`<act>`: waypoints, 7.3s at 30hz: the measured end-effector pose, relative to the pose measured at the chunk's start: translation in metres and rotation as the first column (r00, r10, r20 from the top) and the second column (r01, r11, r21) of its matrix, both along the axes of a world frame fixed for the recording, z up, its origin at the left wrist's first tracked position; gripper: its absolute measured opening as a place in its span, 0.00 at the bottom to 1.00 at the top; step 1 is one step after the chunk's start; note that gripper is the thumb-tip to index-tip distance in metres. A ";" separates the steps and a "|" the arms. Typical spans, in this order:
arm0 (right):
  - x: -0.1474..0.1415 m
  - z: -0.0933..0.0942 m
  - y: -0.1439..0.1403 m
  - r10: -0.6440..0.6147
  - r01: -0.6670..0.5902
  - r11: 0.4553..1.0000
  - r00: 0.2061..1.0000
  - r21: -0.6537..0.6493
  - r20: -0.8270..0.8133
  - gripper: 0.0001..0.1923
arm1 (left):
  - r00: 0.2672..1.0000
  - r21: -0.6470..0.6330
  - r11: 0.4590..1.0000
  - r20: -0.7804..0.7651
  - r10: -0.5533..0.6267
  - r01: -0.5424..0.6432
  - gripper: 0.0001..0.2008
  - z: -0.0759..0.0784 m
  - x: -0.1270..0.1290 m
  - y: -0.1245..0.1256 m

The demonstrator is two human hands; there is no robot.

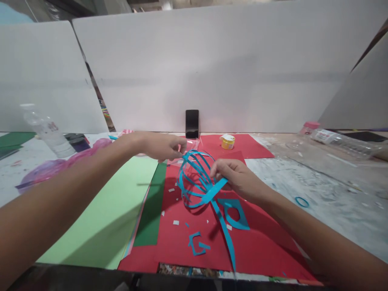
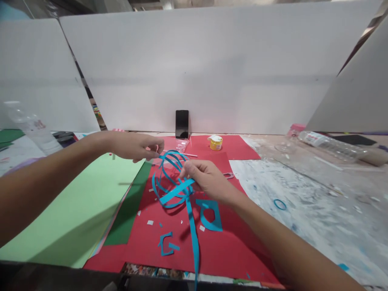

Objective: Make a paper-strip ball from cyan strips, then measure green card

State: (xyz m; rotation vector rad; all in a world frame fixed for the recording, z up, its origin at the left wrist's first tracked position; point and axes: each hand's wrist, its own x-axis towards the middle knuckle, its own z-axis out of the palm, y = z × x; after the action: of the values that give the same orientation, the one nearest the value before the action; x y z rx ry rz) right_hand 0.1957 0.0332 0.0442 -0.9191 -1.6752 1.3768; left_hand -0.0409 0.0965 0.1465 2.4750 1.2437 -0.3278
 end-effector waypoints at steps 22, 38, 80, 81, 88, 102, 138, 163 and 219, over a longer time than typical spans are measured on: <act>0.005 0.008 -0.012 -0.091 0.067 0.984 0.986 0.166 0.143 0.11 | 0.998 0.066 0.996 0.007 -0.059 0.058 0.15 0.006 -0.010 0.004; 0.010 0.006 -0.009 -0.013 -0.008 0.997 0.963 0.076 0.270 0.12 | 0.958 0.619 0.785 0.229 -0.171 -0.008 0.12 -0.087 -0.001 -0.031; -0.017 -0.009 -0.019 -0.462 0.318 0.853 0.828 0.414 0.317 0.13 | 0.746 0.793 0.596 0.473 -0.469 -0.128 0.07 -0.110 0.000 -0.041; -0.018 -0.008 -0.019 -0.467 0.329 0.853 0.827 0.405 0.312 0.14 | 0.761 0.807 0.577 0.451 -0.467 -0.125 0.07 -0.110 0.000 -0.042; -0.022 -0.004 -0.021 -0.414 0.310 0.883 0.868 0.353 0.274 0.13 | 0.831 0.918 0.391 0.262 -0.491 -0.059 0.13 -0.109 0.005 -0.051; -0.022 -0.008 -0.023 -0.487 0.359 0.848 0.818 0.389 0.306 0.11 | 0.876 0.958 0.288 0.124 -0.465 0.017 0.12 -0.103 0.010 -0.062; -0.024 -0.010 -0.022 -0.460 0.364 0.865 0.851 0.345 0.254 0.11 | 0.882 0.959 0.281 0.096 -0.462 0.043 0.13 -0.105 0.015 -0.066; -0.023 -0.012 -0.018 -0.276 0.275 0.960 0.961 -0.054 -0.006 0.13 | 0.902 0.954 0.301 0.127 -0.413 0.004 0.11 -0.111 0.017 -0.066; 0.037 0.027 -0.054 -0.223 0.070 0.953 0.823 0.295 0.522 0.15 | 0.678 0.390 0.916 0.699 -0.229 -0.093 0.12 -0.106 -0.018 -0.035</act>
State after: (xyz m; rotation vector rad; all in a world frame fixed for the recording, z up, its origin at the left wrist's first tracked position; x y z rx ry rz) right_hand 0.2330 -0.0212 0.0714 -1.3409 -2.0953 0.7850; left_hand -0.0592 0.0615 0.0409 2.5223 0.8969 0.9400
